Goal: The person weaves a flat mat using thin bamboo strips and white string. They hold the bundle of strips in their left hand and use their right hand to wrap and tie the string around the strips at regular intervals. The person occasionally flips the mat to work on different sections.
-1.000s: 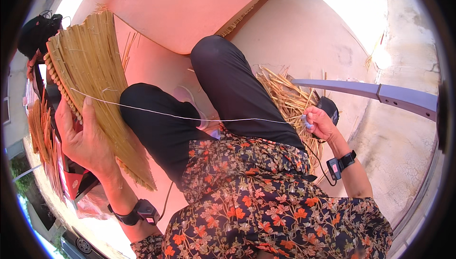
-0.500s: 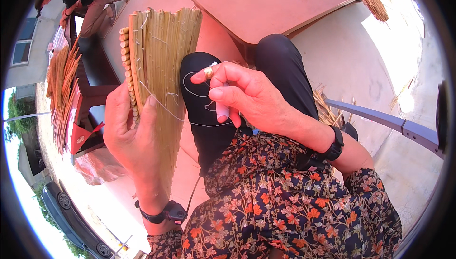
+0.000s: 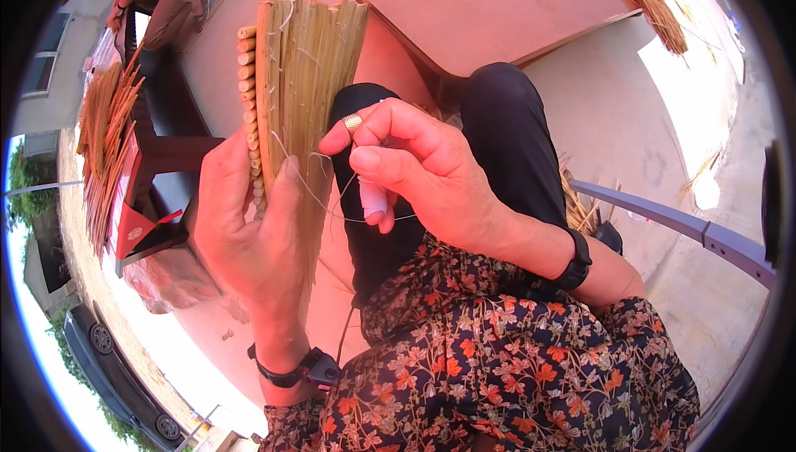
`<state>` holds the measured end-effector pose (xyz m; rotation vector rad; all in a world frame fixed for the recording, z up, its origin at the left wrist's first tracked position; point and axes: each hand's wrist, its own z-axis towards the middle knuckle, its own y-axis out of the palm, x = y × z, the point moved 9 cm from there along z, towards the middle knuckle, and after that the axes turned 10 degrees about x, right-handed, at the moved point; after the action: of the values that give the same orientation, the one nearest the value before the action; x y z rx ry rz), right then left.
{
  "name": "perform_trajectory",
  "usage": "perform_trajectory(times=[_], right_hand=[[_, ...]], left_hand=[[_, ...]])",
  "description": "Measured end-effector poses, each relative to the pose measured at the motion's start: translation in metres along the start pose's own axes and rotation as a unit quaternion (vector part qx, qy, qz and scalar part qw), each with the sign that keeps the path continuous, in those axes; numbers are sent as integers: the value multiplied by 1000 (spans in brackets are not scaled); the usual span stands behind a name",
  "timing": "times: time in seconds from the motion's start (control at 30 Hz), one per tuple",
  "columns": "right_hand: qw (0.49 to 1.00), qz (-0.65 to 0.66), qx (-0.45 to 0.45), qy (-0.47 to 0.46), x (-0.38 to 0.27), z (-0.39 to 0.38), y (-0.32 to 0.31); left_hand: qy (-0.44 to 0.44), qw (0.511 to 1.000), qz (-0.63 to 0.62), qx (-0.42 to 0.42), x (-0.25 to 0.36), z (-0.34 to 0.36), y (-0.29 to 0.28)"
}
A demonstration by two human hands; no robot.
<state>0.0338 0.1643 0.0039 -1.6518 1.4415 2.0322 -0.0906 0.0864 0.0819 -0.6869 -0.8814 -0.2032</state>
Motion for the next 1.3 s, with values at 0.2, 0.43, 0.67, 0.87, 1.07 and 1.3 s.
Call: perform_trajectory(times=[0.2, 0.43, 0.67, 0.87, 1.07, 1.3], right_hand=[[992, -10, -66, 107, 12, 5, 12], [987, 68, -125, 77, 8, -11, 12], [979, 163, -124, -8, -34, -31, 8], [997, 68, -28, 7, -52, -46, -23], [962, -86, 139, -219, -92, -60, -62], [858, -216, 46, -464, -161, -69, -12]], left_hand=[[3, 1000, 27, -4, 7, -7, 2], [-6, 999, 21, 38, 16, -9, -8], [49, 983, 72, 159, 56, -24, -28], [104, 960, -70, 248, 104, -26, -45], [249, 960, -28, 125, 137, -5, -23], [134, 976, -143, 98, 121, 18, -19]])
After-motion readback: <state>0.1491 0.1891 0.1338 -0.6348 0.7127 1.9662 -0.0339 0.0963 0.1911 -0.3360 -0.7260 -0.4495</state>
